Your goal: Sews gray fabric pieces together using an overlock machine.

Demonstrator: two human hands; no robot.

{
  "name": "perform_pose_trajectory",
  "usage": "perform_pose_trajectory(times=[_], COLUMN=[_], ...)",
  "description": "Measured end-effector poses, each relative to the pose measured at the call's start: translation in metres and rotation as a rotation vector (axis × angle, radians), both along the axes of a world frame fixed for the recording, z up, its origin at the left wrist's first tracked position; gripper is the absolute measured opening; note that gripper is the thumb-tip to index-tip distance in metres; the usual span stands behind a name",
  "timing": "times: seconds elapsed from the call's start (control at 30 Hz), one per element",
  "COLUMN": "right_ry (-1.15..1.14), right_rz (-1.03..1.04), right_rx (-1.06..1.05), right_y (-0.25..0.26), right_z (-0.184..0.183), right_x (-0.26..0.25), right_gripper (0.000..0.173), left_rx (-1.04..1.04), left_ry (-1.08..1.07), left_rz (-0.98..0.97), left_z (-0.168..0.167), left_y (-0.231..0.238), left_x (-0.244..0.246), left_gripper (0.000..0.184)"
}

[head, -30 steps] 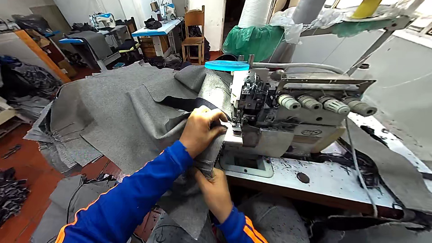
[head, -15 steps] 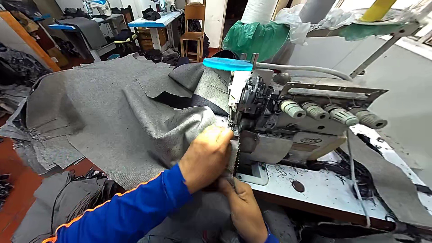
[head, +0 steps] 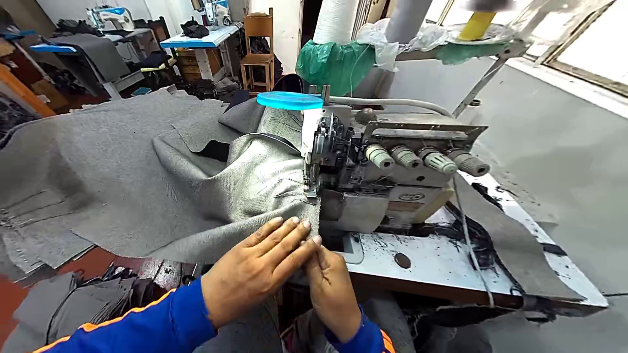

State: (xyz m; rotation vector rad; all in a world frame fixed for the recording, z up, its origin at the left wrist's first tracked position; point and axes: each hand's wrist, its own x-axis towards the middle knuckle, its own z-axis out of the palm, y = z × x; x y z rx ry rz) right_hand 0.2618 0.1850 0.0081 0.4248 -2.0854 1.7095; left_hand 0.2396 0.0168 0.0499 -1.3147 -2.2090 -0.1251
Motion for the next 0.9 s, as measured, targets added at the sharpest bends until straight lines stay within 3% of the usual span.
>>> perform_pose_trajectory(times=[0.3, 0.47, 0.57, 0.67, 0.73, 0.8, 0.9], right_ry=[-0.175, -0.159, 0.022, 0.226, 0.368, 0.476, 0.496], right_rz=[0.011, 0.293, 0.078, -0.319, -0.529, -0.643, -0.655], right_rx=[-0.232, -0.184, 0.005, 0.373, 0.634, 0.797, 0.848], right_y=[-0.012, -0.022, -0.015, 0.019, 0.035, 0.033, 0.025], right_z=[0.01, 0.001, -0.02, -0.045, -0.063, -0.072, -0.071], right_x=[-0.018, -0.008, -0.004, -0.008, -0.015, -0.016, -0.018], right_gripper=[0.04, 0.044, 0.051, 0.05, 0.048, 0.041, 0.036], left_rx=[0.113, 0.186, 0.277, 0.416, 0.488, 0.431, 0.341], left_ry=[-0.068, -0.125, -0.066, 0.009, -0.185, -0.266, -0.687], left_rz=[-0.109, -0.081, 0.08, 0.499, 0.674, 0.742, 0.898], left_z=[0.015, 0.006, -0.022, -0.061, -0.066, -0.07, -0.019], left_y=[0.001, 0.002, -0.02, -0.061, -0.076, -0.072, -0.033], left_x=[-0.043, -0.045, -0.043, -0.068, -0.115, -0.169, -0.222], left_gripper=[0.029, 0.032, 0.037, 0.039, 0.052, 0.057, 0.059])
